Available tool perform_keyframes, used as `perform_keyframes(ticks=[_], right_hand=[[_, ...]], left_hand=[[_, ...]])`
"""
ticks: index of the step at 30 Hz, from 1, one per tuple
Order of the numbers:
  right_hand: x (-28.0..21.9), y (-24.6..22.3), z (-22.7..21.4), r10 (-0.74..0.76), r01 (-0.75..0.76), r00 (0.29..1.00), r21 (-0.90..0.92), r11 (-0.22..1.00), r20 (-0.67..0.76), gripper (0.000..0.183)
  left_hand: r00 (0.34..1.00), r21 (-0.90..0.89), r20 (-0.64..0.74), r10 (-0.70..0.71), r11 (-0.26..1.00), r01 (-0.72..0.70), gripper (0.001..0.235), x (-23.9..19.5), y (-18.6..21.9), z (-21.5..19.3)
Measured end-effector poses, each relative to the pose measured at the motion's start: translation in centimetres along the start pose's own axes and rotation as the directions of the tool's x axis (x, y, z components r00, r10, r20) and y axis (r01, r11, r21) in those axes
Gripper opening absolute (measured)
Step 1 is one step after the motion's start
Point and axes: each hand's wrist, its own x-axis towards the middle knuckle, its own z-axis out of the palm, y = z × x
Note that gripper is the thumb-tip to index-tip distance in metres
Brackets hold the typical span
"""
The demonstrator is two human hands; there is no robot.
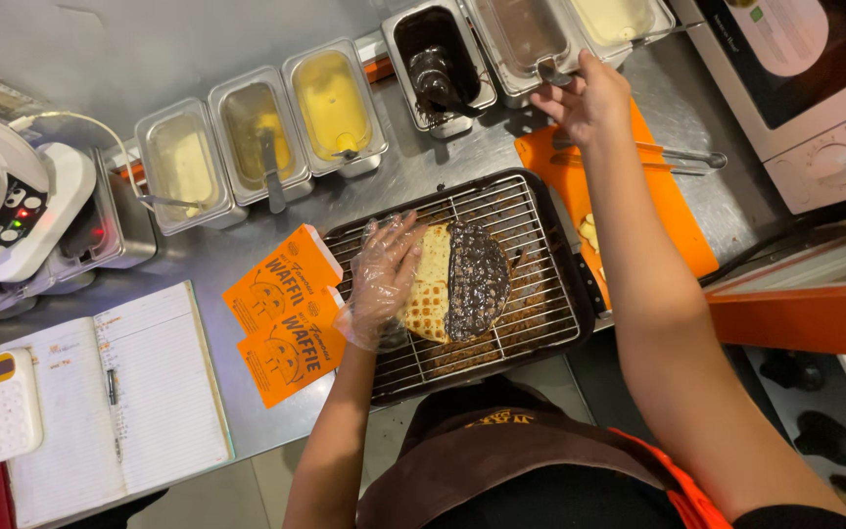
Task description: The person slices a banana on an orange cutting board, then retrieves a cooked waffle from a waffle iron. They spread chocolate sauce on the waffle, add the banana slices, and fold the waffle in half. Finally, the person places the prepared waffle into an orange paper wrapper.
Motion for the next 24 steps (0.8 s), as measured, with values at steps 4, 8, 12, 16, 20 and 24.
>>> perform_keyframes(ticks=[4, 8, 12, 16, 20, 24], right_hand=[[1.9, 1.1, 0.9, 0.037, -0.028, 0.994, 0.091, 0.995, -0.105, 0.021], [2.2, 2.0, 1.1, 0.012, -0.002, 0.986, 0.057, 0.998, -0.169, 0.021], [2.3, 1.5, 0.6, -0.004, 0.02, 0.986, 0.092, 0.996, -0.168, 0.022], [2.5, 1.2, 0.6, 0.002, 0.022, 0.982, 0.122, 0.992, -0.19, 0.02], [2.0, 1.4, 1.7, -0.016, 0.037, 0.983, 0.111, 0.993, -0.183, 0.021], [0.8, 0.4, 1.2, -0.016, 0.025, 0.991, 0.063, 0.998, -0.133, 0.021]], left_hand=[[0.999, -0.006, 0.012, -0.043, 0.999, 0.044, 0.033, -0.3, -0.1, 0.0], [1.0, -0.015, 0.009, -0.02, 1.0, 0.02, 0.034, -0.1, -0.2, 0.2], [0.999, 0.0, 0.021, -0.031, 1.0, 0.031, 0.033, -0.2, -0.3, 0.1], [1.0, -0.009, 0.01, -0.025, 1.0, 0.025, 0.033, -0.1, 0.0, 0.1], [1.0, -0.026, -0.002, -0.022, 0.999, 0.022, 0.033, 0.0, 0.2, -0.3], [1.0, -0.018, -0.001, -0.004, 1.0, 0.004, 0.033, -0.1, 0.3, -0.2]])
